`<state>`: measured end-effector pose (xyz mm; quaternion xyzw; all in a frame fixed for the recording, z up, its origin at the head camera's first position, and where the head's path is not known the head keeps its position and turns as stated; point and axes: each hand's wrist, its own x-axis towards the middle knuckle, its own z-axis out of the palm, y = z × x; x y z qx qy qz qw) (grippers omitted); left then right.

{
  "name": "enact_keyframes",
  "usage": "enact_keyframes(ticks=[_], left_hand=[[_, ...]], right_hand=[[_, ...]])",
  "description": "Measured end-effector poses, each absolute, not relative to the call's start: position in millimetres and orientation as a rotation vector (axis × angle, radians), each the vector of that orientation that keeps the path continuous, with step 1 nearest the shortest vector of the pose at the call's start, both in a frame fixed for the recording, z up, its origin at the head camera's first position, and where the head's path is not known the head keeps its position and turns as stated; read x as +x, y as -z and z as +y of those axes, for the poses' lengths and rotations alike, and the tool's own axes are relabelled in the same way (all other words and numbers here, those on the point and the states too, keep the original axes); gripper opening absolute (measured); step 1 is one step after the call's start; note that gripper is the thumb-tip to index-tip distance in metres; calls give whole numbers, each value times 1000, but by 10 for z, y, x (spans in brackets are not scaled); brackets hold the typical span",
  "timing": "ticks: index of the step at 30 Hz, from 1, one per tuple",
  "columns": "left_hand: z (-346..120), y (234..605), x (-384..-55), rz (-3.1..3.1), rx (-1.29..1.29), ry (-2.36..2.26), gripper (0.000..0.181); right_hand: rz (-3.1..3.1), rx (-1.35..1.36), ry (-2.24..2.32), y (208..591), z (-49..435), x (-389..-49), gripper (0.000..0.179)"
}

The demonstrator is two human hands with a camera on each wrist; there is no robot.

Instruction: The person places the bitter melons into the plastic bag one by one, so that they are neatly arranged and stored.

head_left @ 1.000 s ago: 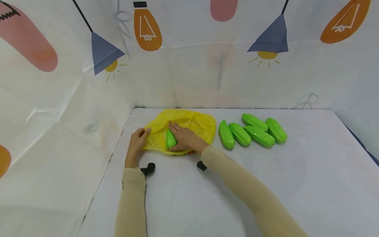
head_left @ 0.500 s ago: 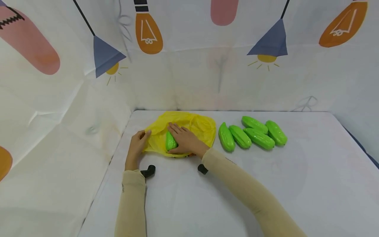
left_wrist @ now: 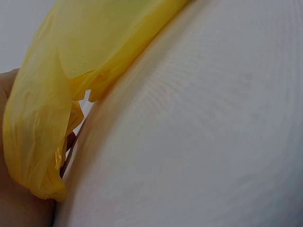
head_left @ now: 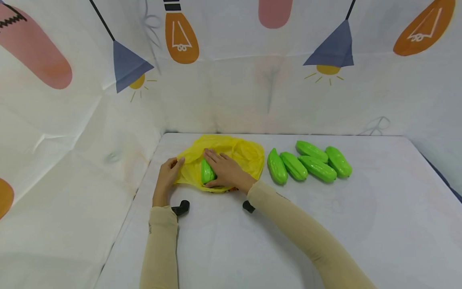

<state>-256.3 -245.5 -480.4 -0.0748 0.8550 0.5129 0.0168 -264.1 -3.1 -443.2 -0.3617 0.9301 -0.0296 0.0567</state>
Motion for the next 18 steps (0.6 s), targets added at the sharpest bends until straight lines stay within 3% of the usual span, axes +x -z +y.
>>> enact_keyframes(ticks=[10,18], left_hand=[[-2445,4810,-2560,2648,-246,-1615,71],[-2449,4797,-2551,2657,-236,-1583,75]], right_hand=[[2796,-1233,134,4296,157,-2555,109],[2847,-1148,127,3931,1005,-2576,106]])
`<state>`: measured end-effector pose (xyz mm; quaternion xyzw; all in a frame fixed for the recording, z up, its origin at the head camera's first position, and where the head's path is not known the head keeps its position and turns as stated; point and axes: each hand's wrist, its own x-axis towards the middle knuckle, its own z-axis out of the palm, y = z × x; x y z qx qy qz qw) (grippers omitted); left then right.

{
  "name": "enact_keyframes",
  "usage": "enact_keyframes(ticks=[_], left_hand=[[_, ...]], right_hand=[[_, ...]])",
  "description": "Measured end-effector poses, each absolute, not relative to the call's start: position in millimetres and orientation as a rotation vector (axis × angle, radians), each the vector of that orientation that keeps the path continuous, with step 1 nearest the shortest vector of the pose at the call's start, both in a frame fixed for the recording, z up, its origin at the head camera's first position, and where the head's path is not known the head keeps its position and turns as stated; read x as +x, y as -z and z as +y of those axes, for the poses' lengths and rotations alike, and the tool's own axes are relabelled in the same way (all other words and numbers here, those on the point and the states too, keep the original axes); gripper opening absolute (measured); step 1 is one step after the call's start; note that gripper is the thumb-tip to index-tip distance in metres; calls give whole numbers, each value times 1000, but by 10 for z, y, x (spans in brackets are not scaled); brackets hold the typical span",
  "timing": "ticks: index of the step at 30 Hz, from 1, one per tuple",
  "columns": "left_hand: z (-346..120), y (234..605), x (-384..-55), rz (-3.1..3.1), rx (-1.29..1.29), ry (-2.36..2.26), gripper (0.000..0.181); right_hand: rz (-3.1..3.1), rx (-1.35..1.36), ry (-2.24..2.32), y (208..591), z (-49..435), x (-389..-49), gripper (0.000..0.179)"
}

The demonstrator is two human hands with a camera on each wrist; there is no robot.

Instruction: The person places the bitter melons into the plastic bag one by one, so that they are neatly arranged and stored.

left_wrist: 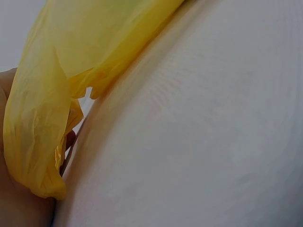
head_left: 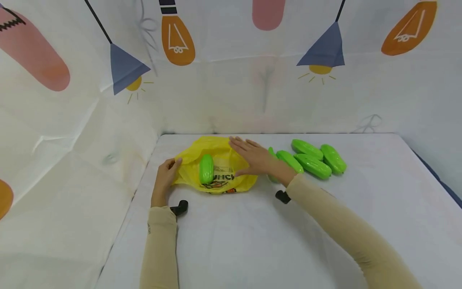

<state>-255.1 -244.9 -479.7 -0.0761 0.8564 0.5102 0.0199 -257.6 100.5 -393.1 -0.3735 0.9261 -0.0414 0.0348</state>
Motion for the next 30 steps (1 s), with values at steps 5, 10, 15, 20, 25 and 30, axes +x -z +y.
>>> enact_keyframes(ticks=[5,10,15,20,25,30], left_hand=[[-2454,4794,-2559,2661,-230,-1580,74],[-2444,4776,-2579,2667,-217,-1575,74],[-2452,4784,-2595,2667,-204,-1589,75],[-2459,4805,-2594,2665,-200,-1598,73],[-2474,4808,-2576,2668,-212,-1596,72],[-2476,4801,-2563,2660,-218,-1616,72]], right_hand=[[2855,-1031,127,3852,1660,-2566,106],[2809,-936,171,3915,2101,-2477,108],[2750,-915,216,4048,2258,-2381,105],[2744,-915,229,4139,2280,-2340,99],[2783,-924,226,4181,2254,-2404,98],[2786,-892,220,4171,2193,-2508,103]])
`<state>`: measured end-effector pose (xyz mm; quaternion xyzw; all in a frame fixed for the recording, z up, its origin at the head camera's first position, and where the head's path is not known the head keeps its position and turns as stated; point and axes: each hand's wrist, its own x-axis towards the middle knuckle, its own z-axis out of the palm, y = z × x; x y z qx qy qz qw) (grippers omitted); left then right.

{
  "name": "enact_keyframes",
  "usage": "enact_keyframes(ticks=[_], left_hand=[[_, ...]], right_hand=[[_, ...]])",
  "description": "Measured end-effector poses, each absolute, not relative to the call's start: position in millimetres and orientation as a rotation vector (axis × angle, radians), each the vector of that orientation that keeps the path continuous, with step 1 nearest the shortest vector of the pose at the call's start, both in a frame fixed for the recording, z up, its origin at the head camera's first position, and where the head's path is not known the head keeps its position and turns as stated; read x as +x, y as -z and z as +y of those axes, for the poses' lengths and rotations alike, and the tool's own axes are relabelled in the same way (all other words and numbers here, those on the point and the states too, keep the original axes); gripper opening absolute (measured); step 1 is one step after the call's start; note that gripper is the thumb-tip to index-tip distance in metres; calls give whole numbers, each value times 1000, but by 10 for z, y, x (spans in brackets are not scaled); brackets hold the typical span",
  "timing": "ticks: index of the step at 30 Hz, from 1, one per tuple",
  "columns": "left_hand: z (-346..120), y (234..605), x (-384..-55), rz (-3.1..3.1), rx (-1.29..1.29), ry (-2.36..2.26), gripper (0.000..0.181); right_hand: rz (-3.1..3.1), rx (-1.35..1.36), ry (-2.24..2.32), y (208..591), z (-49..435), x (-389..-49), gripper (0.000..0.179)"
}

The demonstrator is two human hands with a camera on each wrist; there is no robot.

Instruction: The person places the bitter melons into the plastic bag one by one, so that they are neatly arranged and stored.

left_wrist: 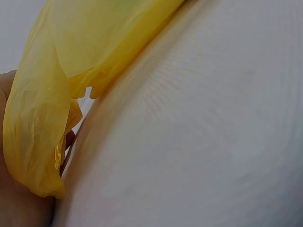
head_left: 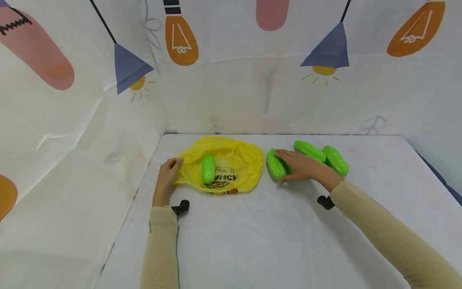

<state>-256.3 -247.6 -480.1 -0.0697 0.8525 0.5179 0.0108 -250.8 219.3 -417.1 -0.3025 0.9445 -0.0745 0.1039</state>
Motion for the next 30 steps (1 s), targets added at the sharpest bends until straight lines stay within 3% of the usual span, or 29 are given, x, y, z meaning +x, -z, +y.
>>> enact_keyframes(ticks=[30], left_hand=[[-2476,4795,-2571,2671,-248,-1573,72]], right_hand=[[2603,-778,45,3964,1975,-2623,108]])
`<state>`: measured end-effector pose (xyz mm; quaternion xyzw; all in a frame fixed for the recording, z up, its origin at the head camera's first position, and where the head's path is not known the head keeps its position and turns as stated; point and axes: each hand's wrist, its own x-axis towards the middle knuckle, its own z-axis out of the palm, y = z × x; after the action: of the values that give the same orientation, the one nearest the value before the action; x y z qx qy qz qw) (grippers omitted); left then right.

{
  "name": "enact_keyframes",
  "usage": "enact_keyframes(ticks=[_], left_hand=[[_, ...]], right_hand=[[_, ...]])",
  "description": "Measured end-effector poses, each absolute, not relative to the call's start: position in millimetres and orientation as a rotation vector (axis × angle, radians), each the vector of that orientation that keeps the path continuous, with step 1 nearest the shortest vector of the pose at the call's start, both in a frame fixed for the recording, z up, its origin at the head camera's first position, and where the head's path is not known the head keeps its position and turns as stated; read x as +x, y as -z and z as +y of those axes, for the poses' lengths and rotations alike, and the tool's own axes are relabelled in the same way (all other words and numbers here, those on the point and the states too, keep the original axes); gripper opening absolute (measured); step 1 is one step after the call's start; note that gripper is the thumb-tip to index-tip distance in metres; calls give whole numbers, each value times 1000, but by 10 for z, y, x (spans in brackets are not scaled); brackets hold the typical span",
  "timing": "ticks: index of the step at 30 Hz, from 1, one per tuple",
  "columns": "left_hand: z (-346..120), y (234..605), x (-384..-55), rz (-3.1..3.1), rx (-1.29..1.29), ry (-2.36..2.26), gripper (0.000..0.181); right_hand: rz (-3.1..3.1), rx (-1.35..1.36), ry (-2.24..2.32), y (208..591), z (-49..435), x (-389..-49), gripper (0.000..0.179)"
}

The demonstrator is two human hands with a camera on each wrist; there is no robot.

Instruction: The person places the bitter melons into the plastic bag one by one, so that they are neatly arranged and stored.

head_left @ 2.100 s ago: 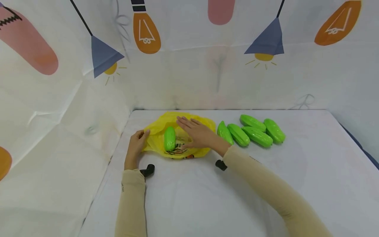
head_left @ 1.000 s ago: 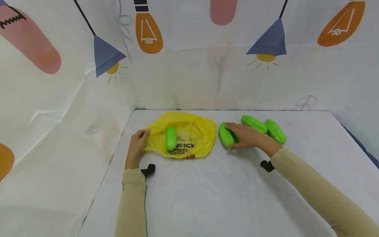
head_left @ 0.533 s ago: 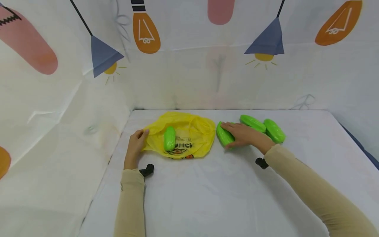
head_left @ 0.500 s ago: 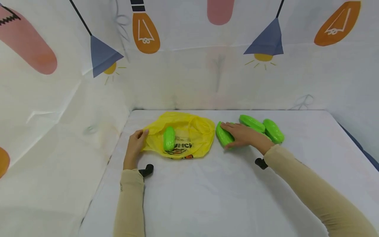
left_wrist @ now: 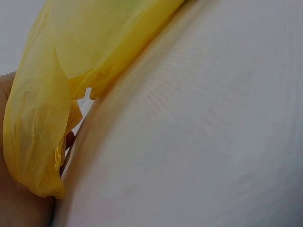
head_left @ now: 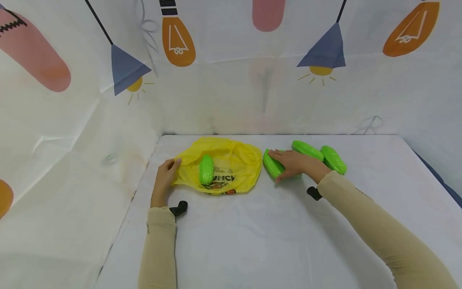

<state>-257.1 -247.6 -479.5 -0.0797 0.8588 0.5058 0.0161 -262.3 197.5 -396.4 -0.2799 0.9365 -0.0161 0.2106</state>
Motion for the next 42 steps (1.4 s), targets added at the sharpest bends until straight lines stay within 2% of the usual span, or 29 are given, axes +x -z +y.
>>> enact_keyframes(ticks=[10,25,42], left_hand=[[-2459,4722,-2576,2708,-209,-1548,72],[-2482,4812,-2542,2738,-193,-1539,74],[-2466,4791,-2544,2701,-193,-1566,73]], right_hand=[[2707,-725,2,3962,1927,-2553,109],[2838,-670,-72,4073,1805,-2409,110],[2917,-623,-5,4121,1831,-2351,103]])
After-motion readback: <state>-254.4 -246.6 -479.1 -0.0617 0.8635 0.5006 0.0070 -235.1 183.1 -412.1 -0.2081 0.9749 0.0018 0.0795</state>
